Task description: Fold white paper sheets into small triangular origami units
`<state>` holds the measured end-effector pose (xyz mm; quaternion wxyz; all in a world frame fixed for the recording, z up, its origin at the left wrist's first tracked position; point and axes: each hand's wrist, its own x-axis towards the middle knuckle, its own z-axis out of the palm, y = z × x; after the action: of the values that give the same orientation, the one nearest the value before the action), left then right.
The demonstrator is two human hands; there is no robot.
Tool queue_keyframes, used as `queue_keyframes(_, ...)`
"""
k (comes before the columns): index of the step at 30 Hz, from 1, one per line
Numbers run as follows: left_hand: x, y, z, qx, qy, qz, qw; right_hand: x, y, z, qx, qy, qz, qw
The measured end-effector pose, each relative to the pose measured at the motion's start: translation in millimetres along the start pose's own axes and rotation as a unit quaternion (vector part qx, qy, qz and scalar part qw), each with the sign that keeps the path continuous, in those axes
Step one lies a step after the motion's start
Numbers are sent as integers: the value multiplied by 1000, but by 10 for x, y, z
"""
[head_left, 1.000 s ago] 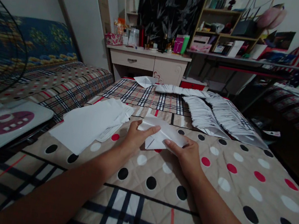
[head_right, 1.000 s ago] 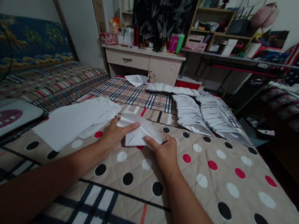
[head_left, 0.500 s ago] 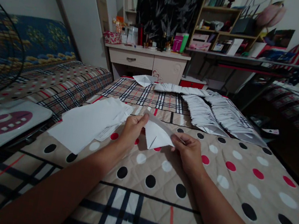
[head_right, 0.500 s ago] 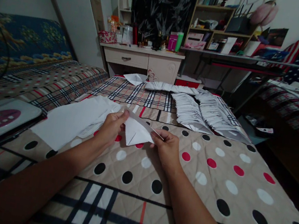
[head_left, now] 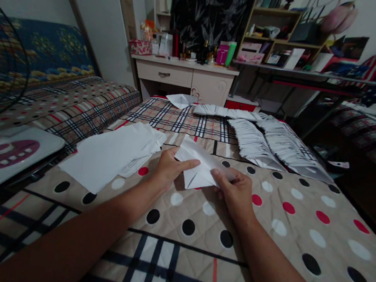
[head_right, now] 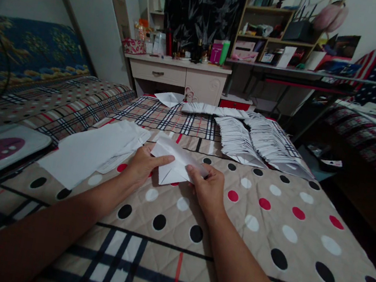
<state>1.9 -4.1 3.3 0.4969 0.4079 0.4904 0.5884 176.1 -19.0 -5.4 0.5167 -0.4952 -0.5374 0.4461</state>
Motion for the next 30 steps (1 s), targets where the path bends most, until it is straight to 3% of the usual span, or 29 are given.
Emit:
queue_keyframes(5,-20,-48,24,-31,-30,-9,999,7,-34,11,7,23,6,1000)
queue_keyframes(13,-5,2,6,-64,-23,-66,995,37,32,-30,55,-38,51,996)
queue_keyframes(20,-139,-52,110,-70,-50,-99,991,14,22,-10,46,-31,36,998)
queue_keyframes(26,-215,-78,231,-102,-13,-56,993,-24,18,29,66,-64,26,995)
queue_keyframes(30,-137,-51,195,-125,36,-56,990,-21,16,7,108,-66,37,991)
